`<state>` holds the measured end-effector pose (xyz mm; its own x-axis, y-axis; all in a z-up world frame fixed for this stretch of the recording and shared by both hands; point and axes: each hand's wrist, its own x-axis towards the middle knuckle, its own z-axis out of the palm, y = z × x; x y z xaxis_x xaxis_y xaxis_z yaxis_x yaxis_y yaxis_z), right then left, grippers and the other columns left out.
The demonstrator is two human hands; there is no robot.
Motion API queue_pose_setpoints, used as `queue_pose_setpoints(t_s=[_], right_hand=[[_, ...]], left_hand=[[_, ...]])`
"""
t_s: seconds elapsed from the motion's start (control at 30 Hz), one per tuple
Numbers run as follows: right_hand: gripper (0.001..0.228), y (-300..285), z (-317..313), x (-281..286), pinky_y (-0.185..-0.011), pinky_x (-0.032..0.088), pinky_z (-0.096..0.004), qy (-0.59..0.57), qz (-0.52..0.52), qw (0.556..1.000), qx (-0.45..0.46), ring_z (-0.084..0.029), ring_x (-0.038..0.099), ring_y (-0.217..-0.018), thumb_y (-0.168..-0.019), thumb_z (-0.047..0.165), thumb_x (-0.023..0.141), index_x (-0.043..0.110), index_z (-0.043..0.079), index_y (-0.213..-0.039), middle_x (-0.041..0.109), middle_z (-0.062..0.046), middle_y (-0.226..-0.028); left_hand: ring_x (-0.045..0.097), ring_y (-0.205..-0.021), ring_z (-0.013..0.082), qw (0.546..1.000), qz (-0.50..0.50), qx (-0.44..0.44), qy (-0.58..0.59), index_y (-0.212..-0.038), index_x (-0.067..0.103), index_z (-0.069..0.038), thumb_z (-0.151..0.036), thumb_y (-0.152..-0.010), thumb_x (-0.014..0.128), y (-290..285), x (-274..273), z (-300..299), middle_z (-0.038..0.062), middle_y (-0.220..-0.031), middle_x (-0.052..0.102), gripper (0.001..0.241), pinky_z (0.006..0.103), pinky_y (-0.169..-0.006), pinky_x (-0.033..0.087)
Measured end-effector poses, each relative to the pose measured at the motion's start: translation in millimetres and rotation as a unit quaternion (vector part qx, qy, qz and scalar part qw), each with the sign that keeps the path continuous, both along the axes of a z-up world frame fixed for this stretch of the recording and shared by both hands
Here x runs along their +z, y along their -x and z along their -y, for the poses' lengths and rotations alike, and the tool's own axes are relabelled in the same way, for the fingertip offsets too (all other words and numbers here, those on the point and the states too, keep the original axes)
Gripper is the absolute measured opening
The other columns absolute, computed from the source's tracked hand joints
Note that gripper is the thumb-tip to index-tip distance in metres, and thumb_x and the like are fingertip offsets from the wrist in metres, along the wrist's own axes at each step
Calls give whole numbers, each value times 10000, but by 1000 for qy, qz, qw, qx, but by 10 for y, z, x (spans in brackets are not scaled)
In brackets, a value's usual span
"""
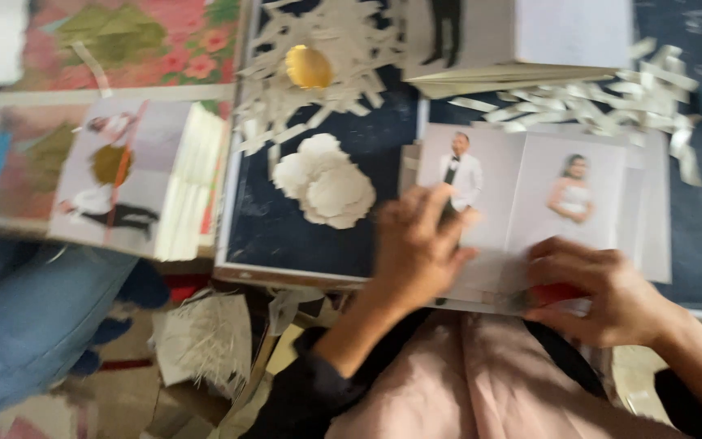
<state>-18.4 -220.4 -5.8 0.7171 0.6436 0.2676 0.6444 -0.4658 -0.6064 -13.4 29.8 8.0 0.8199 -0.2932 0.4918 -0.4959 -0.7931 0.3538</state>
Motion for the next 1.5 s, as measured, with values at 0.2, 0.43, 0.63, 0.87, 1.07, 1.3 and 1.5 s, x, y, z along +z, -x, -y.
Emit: queue_pose_setpoints(t_s=[0.2,0.43,0.63,0.87,1.07,1.3,1.5], right_hand=[[616,-50,-203,-54,-535,504,-312,107,-7,987,-123,-136,568,-602,-706,414,676,543,240,-1282,528,36,-798],[578,-63,-203,-130,-456,521,-350,196,20,969,-151,-143,602,-662,-725,522,606,535,323,-1262,541,73,-849],[561,-65,-217,-104,-467,522,-356,176,33,974,-141,-154,595,-643,-731,496,624,555,295,-1250,541,51,-845],[622,-94,-205,-7,-474,508,-324,183,8,977,-108,-140,603,-607,-694,533,642,529,363,-1281,521,78,-762],[452,-74,-176,-107,-597,378,-270,-11,-163,960,-228,-166,420,-529,-885,397,436,500,203,-1287,448,-13,-592],[506,-51,-531,113,-398,416,-346,188,61,956,-217,-229,555,-451,-946,320,382,324,323,-1449,552,6,-639],[476,-59,-620,36,-511,510,-433,102,16,953,-285,-331,620,-555,-936,272,440,446,415,-1391,604,-52,-641]], left_hand=[[502,-952,276,996,-35,11,81,-1001,563,-93,-194,-860,579,-45,-47,-109,99,-1050,517,175,385,-703,442],[448,-995,303,908,-61,394,-131,-929,610,-174,-621,-619,776,-122,-469,-1175,66,-1111,472,569,453,-677,367],[496,-920,321,925,9,375,-63,-831,497,-95,-330,-713,799,-116,-456,-1057,88,-962,504,400,436,-657,370],[619,-611,127,903,-147,185,358,-896,614,-122,-278,-776,662,21,103,-241,10,-737,659,203,267,-531,483],[488,-536,134,929,-169,54,324,-771,600,-51,-291,-818,639,-113,-190,321,51,-639,579,247,298,-501,386],[505,-521,201,921,-203,-8,331,-715,535,-19,-148,-857,572,-87,-179,325,94,-626,490,195,316,-436,394],[566,-483,200,907,-227,-2,355,-663,574,-1,-110,-830,617,-134,-285,300,123,-560,521,204,280,-390,432]])
